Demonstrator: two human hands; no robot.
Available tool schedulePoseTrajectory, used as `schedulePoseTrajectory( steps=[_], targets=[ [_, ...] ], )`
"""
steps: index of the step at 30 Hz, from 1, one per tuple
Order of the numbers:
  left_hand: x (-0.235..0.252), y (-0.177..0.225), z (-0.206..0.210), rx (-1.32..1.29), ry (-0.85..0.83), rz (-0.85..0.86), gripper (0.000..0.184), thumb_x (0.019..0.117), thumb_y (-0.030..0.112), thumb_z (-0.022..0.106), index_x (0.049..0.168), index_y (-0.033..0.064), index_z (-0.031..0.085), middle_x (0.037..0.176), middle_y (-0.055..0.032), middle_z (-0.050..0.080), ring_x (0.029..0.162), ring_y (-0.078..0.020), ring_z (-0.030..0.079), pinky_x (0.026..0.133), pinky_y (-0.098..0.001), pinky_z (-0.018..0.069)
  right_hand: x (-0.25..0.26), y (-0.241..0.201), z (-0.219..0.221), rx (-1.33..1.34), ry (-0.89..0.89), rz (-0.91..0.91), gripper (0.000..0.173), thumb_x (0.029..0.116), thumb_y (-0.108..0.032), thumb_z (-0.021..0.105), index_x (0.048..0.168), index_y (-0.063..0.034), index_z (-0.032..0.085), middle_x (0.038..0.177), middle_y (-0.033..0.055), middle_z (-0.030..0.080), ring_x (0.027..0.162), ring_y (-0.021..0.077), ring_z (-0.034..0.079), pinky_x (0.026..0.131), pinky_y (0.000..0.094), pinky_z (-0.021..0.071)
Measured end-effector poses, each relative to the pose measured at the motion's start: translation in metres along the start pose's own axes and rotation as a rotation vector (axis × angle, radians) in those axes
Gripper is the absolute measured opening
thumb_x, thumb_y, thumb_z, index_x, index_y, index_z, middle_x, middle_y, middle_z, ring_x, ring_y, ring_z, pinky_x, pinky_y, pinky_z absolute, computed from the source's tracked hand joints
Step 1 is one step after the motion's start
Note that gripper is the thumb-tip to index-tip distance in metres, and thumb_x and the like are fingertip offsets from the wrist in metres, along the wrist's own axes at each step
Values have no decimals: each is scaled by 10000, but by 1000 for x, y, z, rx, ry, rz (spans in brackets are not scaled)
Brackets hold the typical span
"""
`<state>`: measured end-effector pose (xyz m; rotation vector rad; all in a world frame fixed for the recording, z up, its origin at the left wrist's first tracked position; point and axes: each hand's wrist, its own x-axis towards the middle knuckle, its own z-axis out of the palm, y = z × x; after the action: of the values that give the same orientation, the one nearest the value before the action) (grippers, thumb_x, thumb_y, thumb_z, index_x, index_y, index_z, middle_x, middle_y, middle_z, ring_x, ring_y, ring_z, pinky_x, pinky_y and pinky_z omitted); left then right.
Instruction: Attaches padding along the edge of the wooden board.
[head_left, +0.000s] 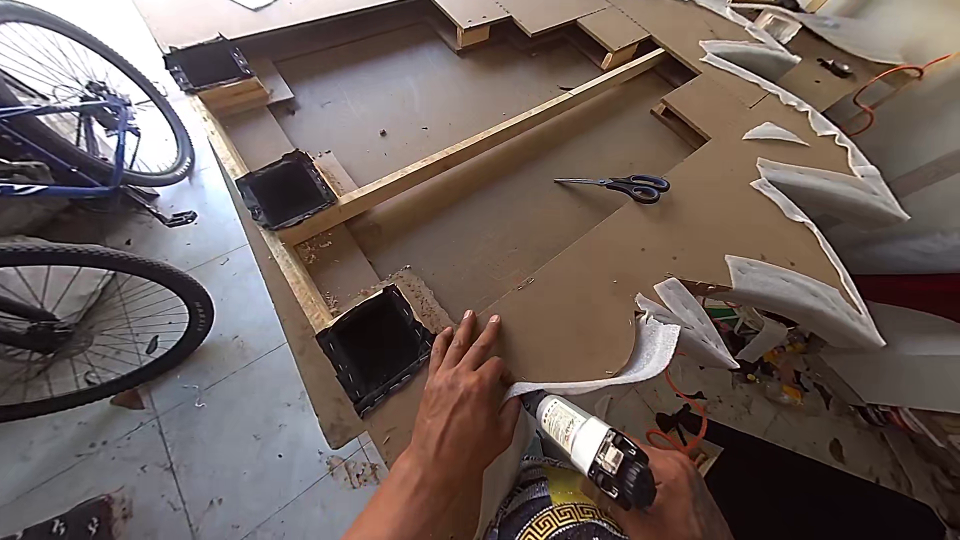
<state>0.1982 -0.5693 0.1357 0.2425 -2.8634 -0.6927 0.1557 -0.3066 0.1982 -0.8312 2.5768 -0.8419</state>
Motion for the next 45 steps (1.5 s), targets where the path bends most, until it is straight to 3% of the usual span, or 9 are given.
schedulePoseTrajectory(
  steps=[7, 13, 20, 24, 31, 34, 37, 41, 45],
  targets=[
    [-1, -11, -5, -83, 1, 42, 235, 869, 449, 647, 825, 230, 722, 1490, 52, 575, 1499, -203, 378, 1216, -495, 325, 3, -15, 7, -20, 11, 66, 432, 849, -411, 804, 1109, -68, 772, 890, 69, 785, 816, 154, 761, 740, 405, 627],
    [-3, -21, -5, -148, 9, 100, 253, 935, 420, 617, 833, 211, 718, 1498, 54, 566, 1505, -179, 368, 1238, -476, 319, 20, -44, -6, -169, -89, 122, 407, 855, -458, 784, 1144, -171, 760, 837, 31, 769, 739, 194, 744, 638, 474, 601],
    [2, -15, -18, -203, 7, 133, 420, 894, 491, 675, 1183, 189, 705, 1431, -58, 618, 1447, -299, 461, 1222, -559, 325, -5, -26, -25, -127, -105, 34, 437, 876, -423, 768, 1267, -233, 728, 896, 35, 781, 746, 211, 745, 644, 489, 598],
    [2, -4, -45, -256, -11, 125, 473, 905, 438, 739, 1244, 113, 682, 1434, -125, 605, 1421, -313, 490, 1215, -570, 338, -63, 18, -53, 10, -101, 24, 336, 924, -343, 717, 1238, -230, 756, 955, 38, 792, 832, 183, 756, 756, 476, 613],
    [-4, 49, -71, -661, -244, 197, 361, 919, 240, 774, 1215, 57, 678, 1358, -144, 650, 1279, -253, 621, 1037, -461, 558, -130, 61, -75, 217, 156, 284, 430, 860, -444, 818, 1065, -72, 755, 912, 53, 775, 862, 88, 739, 814, 366, 620],
    [-32, 89, -48, -1150, -660, 13, 420, 977, 279, 695, 1274, -10, 626, 1315, -168, 669, 1225, -307, 646, 1059, -518, 532, -132, 85, -68, 273, 267, 363, 499, 849, -567, 782, 1038, -107, 749, 916, -4, 764, 866, 45, 724, 826, 330, 623],
    [-47, 117, -4, -1382, -755, -432, 636, 969, 283, 706, 1411, -101, 458, 1329, -228, 647, 1217, -357, 651, 1068, -514, 531, -122, 118, -62, 319, 242, 339, 500, 844, -621, 761, 992, -143, 752, 849, -24, 748, 776, 65, 713, 733, 358, 625],
    [-39, 130, 63, -1741, -423, -930, 477, 1024, 248, 610, 1380, -44, 485, 1339, -238, 636, 1243, -366, 634, 1061, -510, 526, -92, 141, -96, 370, 162, 214, 475, 835, -561, 795, 1009, -122, 746, 898, -36, 762, 869, 17, 719, 814, 308, 622],
    [-37, 156, 109, -2108, 18, -934, 461, 1008, 129, 600, 1386, -46, 403, 1364, -324, 583, 1258, -467, 601, 1060, -579, 513, -36, 152, -174, 349, 168, -17, 416, 855, -450, 819, 1085, -116, 727, 963, -67, 755, 918, -24, 702, 851, 247, 616]
  ],
)
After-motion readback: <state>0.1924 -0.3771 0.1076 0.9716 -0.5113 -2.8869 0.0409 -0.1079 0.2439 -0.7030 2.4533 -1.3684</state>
